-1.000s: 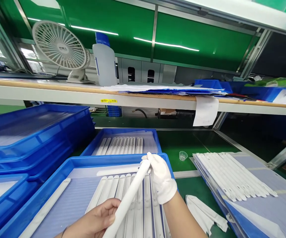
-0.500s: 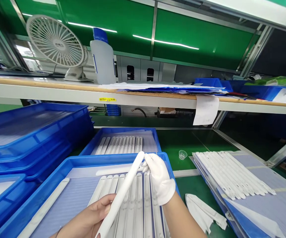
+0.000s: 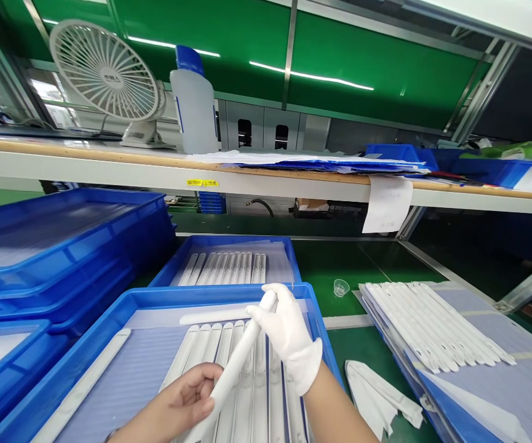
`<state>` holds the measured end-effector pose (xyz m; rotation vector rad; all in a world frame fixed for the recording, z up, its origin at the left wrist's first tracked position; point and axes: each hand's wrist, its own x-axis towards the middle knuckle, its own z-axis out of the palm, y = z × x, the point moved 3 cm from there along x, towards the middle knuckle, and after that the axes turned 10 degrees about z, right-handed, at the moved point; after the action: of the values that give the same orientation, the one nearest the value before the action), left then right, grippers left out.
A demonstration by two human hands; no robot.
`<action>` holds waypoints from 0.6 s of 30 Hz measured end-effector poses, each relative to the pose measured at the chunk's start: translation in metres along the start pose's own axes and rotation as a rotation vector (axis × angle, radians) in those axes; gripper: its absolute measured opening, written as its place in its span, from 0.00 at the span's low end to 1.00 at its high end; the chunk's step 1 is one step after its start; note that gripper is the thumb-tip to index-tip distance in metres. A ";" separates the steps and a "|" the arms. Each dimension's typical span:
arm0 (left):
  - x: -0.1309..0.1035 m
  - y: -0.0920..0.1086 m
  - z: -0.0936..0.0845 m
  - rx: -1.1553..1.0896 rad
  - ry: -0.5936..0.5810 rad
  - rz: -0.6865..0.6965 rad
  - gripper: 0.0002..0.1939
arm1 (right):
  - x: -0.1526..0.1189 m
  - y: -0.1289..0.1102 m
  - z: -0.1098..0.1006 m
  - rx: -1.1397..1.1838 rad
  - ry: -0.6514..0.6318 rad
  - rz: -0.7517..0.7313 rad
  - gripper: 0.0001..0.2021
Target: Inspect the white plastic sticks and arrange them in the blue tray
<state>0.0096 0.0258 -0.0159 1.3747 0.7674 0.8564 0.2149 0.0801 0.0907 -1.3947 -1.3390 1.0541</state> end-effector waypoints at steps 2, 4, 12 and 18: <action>-0.002 0.002 0.002 0.018 -0.029 -0.008 0.23 | 0.000 0.001 -0.001 0.106 -0.054 -0.011 0.13; -0.005 0.006 0.006 0.004 -0.051 -0.032 0.23 | 0.001 0.004 -0.003 0.215 -0.091 0.005 0.15; -0.011 0.021 0.016 -0.153 -0.076 -0.129 0.28 | 0.009 0.020 0.007 0.364 -0.200 0.082 0.17; -0.006 0.030 0.013 -0.480 0.025 -0.108 0.24 | -0.009 0.031 0.055 0.252 -0.519 0.163 0.14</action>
<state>0.0158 0.0138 0.0145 0.8913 0.5986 0.9031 0.1682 0.0735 0.0483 -1.0921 -1.4006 1.7156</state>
